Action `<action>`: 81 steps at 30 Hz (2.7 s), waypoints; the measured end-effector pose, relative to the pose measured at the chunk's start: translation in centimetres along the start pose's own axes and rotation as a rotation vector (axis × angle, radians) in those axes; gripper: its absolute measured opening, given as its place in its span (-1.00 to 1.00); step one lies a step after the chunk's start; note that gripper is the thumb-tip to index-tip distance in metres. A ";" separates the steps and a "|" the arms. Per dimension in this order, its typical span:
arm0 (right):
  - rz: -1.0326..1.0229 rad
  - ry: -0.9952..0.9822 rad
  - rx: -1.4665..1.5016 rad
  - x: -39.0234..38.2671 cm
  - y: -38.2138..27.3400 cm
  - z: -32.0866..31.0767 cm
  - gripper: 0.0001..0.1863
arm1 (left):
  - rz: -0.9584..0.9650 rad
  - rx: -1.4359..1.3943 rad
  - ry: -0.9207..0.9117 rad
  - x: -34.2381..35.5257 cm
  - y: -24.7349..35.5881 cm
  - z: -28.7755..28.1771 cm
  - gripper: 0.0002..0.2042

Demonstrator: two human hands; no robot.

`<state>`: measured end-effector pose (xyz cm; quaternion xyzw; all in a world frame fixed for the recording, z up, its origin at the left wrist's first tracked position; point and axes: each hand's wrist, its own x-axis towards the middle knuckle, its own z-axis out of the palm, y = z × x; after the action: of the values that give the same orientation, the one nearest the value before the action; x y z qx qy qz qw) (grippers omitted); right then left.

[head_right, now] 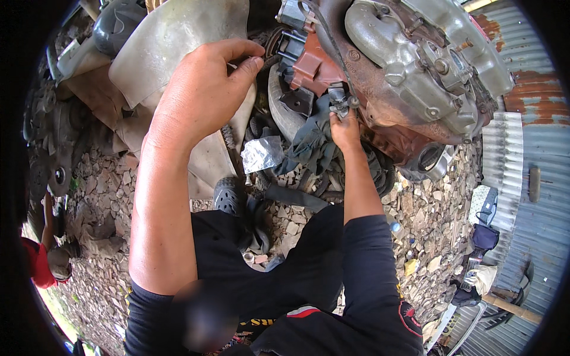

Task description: The person wipes engine components with a cloth and uses a tool to manipulate a part on the engine block.

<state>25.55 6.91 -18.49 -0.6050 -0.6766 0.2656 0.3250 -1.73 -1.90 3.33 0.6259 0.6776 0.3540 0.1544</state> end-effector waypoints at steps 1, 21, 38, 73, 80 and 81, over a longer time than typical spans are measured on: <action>0.034 -0.048 -0.004 0.1 -0.5 -0.5 -0.55 | -0.015 0.013 0.003 -0.1 0.0 -0.1 -0.76; 0.563 -0.137 1.423 -10.7 -2.2 -3.3 -0.40 | 0.021 -0.017 -0.014 0.9 0.5 1.3 -0.73; -0.444 -0.044 -0.570 -4.7 -4.6 -0.7 -0.48 | -0.012 0.000 -0.040 0.4 0.9 1.2 -0.73; -0.462 0.218 -0.764 -0.5 -5.3 0.9 -0.64 | -0.002 -0.027 -0.071 0.5 -0.6 0.2 -0.74; -0.439 0.243 -0.889 1.9 1.7 3.7 -0.51 | -0.036 0.054 -0.087 0.5 -0.6 -0.4 -0.75; -0.416 0.187 -0.921 1.9 0.6 3.6 -0.50 | -0.023 0.050 -0.085 0.5 -0.8 -0.2 -0.76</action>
<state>23.08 9.00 -20.99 -0.5593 -0.7974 -0.1856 0.1299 -2.57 -1.46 3.06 0.6363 0.6862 0.3083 0.1711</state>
